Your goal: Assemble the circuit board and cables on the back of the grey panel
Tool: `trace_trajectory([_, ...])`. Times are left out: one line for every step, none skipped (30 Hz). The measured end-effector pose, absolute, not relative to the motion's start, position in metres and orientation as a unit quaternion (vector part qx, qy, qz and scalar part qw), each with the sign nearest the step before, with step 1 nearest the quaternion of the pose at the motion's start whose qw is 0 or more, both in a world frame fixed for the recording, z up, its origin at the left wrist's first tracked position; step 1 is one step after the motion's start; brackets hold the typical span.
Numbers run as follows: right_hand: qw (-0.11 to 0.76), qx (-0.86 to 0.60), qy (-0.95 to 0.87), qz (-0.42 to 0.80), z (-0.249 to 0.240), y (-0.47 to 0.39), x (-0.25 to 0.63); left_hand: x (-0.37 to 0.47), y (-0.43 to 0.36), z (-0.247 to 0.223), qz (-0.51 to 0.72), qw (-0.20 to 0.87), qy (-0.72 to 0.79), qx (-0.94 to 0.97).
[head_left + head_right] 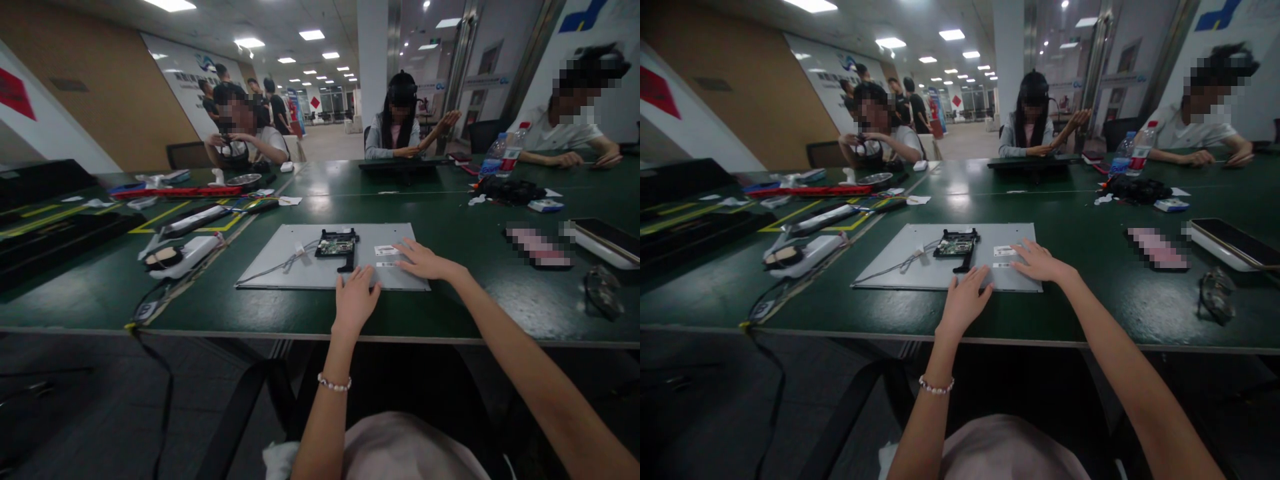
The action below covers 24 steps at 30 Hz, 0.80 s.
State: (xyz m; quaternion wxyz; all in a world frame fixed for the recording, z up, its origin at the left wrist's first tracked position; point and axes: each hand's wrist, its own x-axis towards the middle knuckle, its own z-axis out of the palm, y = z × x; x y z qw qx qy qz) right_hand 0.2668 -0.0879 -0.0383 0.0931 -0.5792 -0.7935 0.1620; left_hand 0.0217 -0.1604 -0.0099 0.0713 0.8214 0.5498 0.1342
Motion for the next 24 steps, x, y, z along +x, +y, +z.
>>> trace_trajectory([0.1, -0.571, -0.799, 0.163, -0.039, -0.087, 0.265, 0.019, -0.158, -0.011, 0.132, 0.07, 0.553, 0.82])
trace_trajectory([0.106, -0.562, -0.804, 0.163, -0.04, -0.087, 0.264, 0.017, -0.156, -0.012, 0.13, 0.068, 0.558, 0.817])
trace_trajectory([0.11, -0.554, -0.809, 0.163, -0.041, -0.086, 0.263, 0.014, -0.153, -0.012, 0.128, 0.064, 0.563, 0.814])
trace_trajectory([0.113, -0.546, -0.813, 0.164, -0.041, -0.086, 0.262, 0.011, -0.15, -0.013, 0.126, 0.06, 0.569, 0.81])
trace_trajectory([0.114, -0.54, -0.817, 0.165, -0.041, -0.087, 0.26, 0.008, -0.148, -0.014, 0.124, 0.055, 0.575, 0.807])
trace_trajectory([0.111, -0.534, -0.821, 0.167, -0.041, -0.087, 0.259, 0.005, -0.145, -0.015, 0.123, 0.051, 0.579, 0.804])
trace_trajectory([0.106, -0.528, -0.825, 0.17, -0.04, -0.089, 0.257, 0.001, -0.143, -0.015, 0.12, 0.049, 0.582, 0.803])
trace_trajectory([0.097, -0.523, -0.829, 0.174, -0.038, -0.091, 0.255, -0.002, -0.14, -0.015, 0.117, 0.047, 0.585, 0.801])
trace_trajectory([0.087, -0.519, -0.832, 0.177, -0.037, -0.093, 0.252, -0.006, -0.138, -0.015, 0.112, 0.046, 0.587, 0.801])
trace_trajectory([0.078, -0.514, -0.835, 0.18, -0.035, -0.095, 0.25, -0.009, -0.136, -0.015, 0.107, 0.046, 0.587, 0.801])
trace_trajectory([0.07, -0.509, -0.839, 0.182, -0.033, -0.097, 0.247, -0.012, -0.134, -0.015, 0.102, 0.046, 0.588, 0.801])
trace_trajectory([0.066, -0.504, -0.842, 0.182, -0.031, -0.099, 0.244, -0.015, -0.132, -0.014, 0.097, 0.045, 0.589, 0.801])
trace_trajectory([0.063, -0.498, -0.846, 0.182, -0.029, -0.1, 0.242, -0.018, -0.131, -0.013, 0.091, 0.046, 0.59, 0.801])
trace_trajectory([0.063, -0.492, -0.85, 0.18, -0.028, -0.101, 0.239, -0.021, -0.13, -0.012, 0.086, 0.047, 0.591, 0.801])
trace_trajectory([0.062, -0.485, -0.854, 0.178, -0.027, -0.102, 0.237, -0.023, -0.129, -0.011, 0.08, 0.05, 0.593, 0.8])
trace_trajectory([0.062, -0.478, -0.858, 0.176, -0.026, -0.102, 0.234, -0.026, -0.128, -0.009, 0.075, 0.052, 0.594, 0.799])
trace_trajectory([0.061, -0.473, -0.862, 0.174, -0.025, -0.102, 0.232, -0.029, -0.127, -0.008, 0.069, 0.055, 0.594, 0.799])
trace_trajectory([0.06, -0.467, -0.865, 0.171, -0.025, -0.101, 0.229, -0.032, -0.126, -0.007, 0.063, 0.057, 0.594, 0.8])
trace_trajectory([0.059, -0.463, -0.869, 0.168, -0.024, -0.1, 0.226, -0.034, -0.125, -0.005, 0.057, 0.058, 0.594, 0.8])
trace_trajectory([0.06, -0.458, -0.872, 0.163, -0.024, -0.099, 0.223, -0.037, -0.124, -0.005, 0.052, 0.057, 0.595, 0.8])
trace_trajectory([0.061, -0.454, -0.874, 0.16, -0.023, -0.098, 0.22, -0.041, -0.122, -0.004, 0.047, 0.057, 0.596, 0.799])
trace_trajectory([0.062, -0.45, -0.877, 0.156, -0.023, -0.096, 0.217, -0.044, -0.12, -0.004, 0.042, 0.056, 0.597, 0.799])
trace_trajectory([0.062, -0.447, -0.879, 0.152, -0.022, -0.095, 0.214, -0.048, -0.118, -0.004, 0.038, 0.055, 0.598, 0.799])
trace_trajectory([0.063, -0.444, -0.881, 0.149, -0.021, -0.093, 0.21, -0.051, -0.115, -0.004, 0.033, 0.054, 0.598, 0.799])
